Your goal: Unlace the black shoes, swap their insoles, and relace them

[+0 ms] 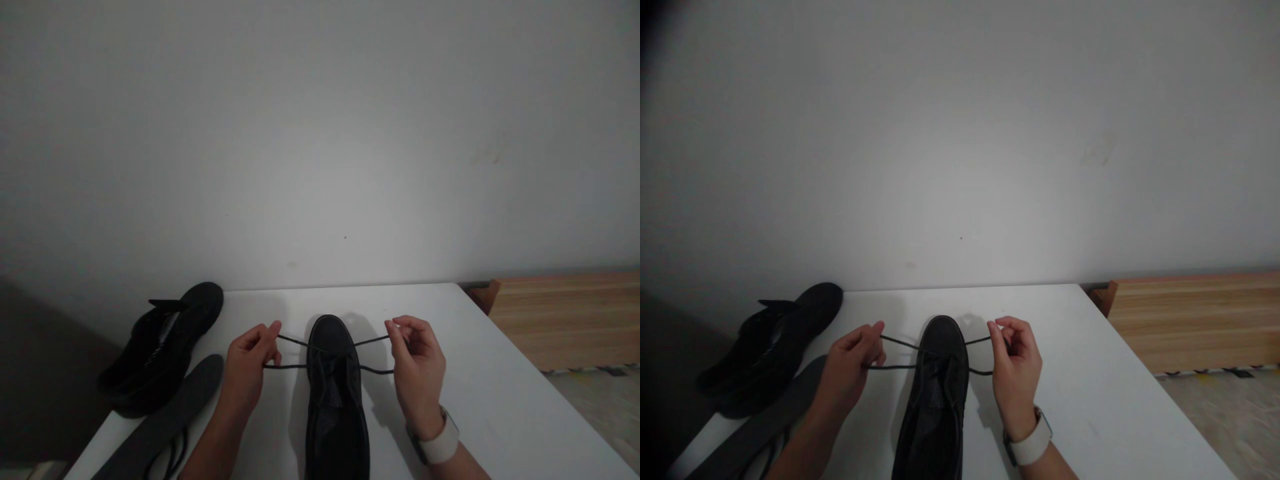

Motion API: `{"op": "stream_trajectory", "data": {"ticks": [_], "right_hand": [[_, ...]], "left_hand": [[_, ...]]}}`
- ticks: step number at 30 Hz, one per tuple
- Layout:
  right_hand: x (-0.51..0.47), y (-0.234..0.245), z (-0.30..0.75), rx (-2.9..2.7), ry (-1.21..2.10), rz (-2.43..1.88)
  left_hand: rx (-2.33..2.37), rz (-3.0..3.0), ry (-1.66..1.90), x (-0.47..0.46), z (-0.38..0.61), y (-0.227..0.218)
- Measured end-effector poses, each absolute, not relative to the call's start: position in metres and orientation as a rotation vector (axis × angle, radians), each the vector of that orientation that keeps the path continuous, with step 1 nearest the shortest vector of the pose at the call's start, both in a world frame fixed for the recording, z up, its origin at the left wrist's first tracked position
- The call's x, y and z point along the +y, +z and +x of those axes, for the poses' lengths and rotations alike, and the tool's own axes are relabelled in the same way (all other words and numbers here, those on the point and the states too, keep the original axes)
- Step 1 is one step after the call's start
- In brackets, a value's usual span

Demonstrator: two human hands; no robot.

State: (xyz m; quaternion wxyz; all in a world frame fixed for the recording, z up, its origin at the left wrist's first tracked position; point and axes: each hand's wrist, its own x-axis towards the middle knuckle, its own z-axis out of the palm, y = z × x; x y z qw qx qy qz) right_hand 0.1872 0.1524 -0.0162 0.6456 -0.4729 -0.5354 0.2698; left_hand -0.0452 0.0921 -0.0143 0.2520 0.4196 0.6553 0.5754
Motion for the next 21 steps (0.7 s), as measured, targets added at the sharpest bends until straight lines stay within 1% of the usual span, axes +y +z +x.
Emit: {"op": "stream_trajectory", "data": {"ticks": [5, 11, 16, 21], "right_hand": [[0.150, -0.014, 0.189, -1.151, 0.554, -1.086], [0.150, -0.015, 0.193, -1.091, 0.446, -1.075], [0.155, -0.020, 0.196, -1.029, 0.452, -1.057], [0.159, -0.017, 0.204, -1.023, 0.449, -1.025]], "left_hand": [[1.844, 1.116, 1.620, 0.090, -0.048, -0.012], [2.247, 1.331, 1.575, 0.079, -0.052, -0.007], [2.458, 1.441, 1.339, 0.081, -0.054, -0.009], [2.476, 1.463, 1.027, 0.085, -0.055, -0.013]]}}
